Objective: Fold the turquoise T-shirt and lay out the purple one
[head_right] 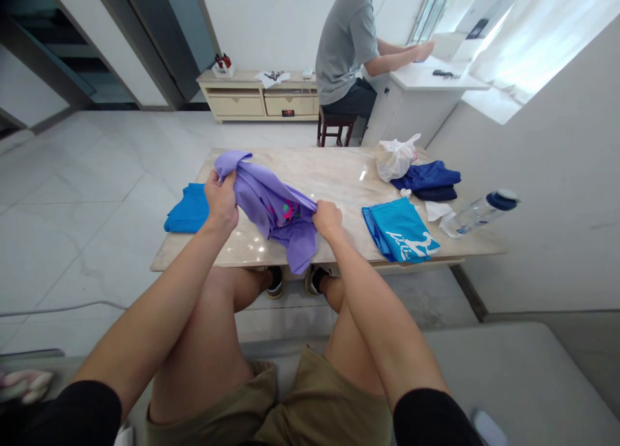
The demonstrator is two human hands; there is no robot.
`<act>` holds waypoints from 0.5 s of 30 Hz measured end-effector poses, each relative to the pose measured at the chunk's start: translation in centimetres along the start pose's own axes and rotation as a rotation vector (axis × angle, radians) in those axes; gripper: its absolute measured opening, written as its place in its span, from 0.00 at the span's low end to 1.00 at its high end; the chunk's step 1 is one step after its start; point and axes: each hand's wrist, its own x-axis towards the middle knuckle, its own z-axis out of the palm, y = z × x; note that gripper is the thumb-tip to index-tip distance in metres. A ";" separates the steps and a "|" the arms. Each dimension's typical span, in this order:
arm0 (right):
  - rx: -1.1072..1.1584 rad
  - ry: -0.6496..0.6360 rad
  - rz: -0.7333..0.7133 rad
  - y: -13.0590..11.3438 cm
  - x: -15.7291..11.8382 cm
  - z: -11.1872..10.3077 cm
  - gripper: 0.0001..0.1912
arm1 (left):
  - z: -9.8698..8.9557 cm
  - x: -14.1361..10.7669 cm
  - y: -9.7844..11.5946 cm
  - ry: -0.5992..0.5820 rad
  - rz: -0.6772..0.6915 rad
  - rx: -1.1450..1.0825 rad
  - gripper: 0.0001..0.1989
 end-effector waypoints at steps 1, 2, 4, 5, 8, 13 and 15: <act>0.074 0.058 0.034 0.2 0.5 -0.5 0.17 | -0.9 0.3 -0.1 0.066 0.048 0.094 0.14; 0.166 0.125 0.045 0.3 0.9 -1.0 0.18 | -1.6 0.4 -0.1 0.092 0.103 0.198 0.17; 0.368 0.239 -0.014 0.0 1.4 -2.1 0.21 | -2.4 -0.4 -0.1 -0.005 0.217 0.373 0.28; 0.463 0.270 -0.077 -0.4 1.4 -2.5 0.21 | -2.3 -1.2 0.1 -0.119 0.256 0.421 0.33; 0.645 0.281 -0.299 -2.4 0.2 -3.3 0.23 | -0.1 -4.2 0.6 -0.508 0.279 0.436 0.42; 0.675 0.362 -0.478 -4.4 -1.5 -4.0 0.21 | 4.2 -5.9 1.4 -0.675 0.222 0.400 0.10; 0.658 0.424 -0.484 -3.8 -1.1 -4.0 0.20 | 4.7 -5.3 1.7 -0.652 0.199 0.312 0.08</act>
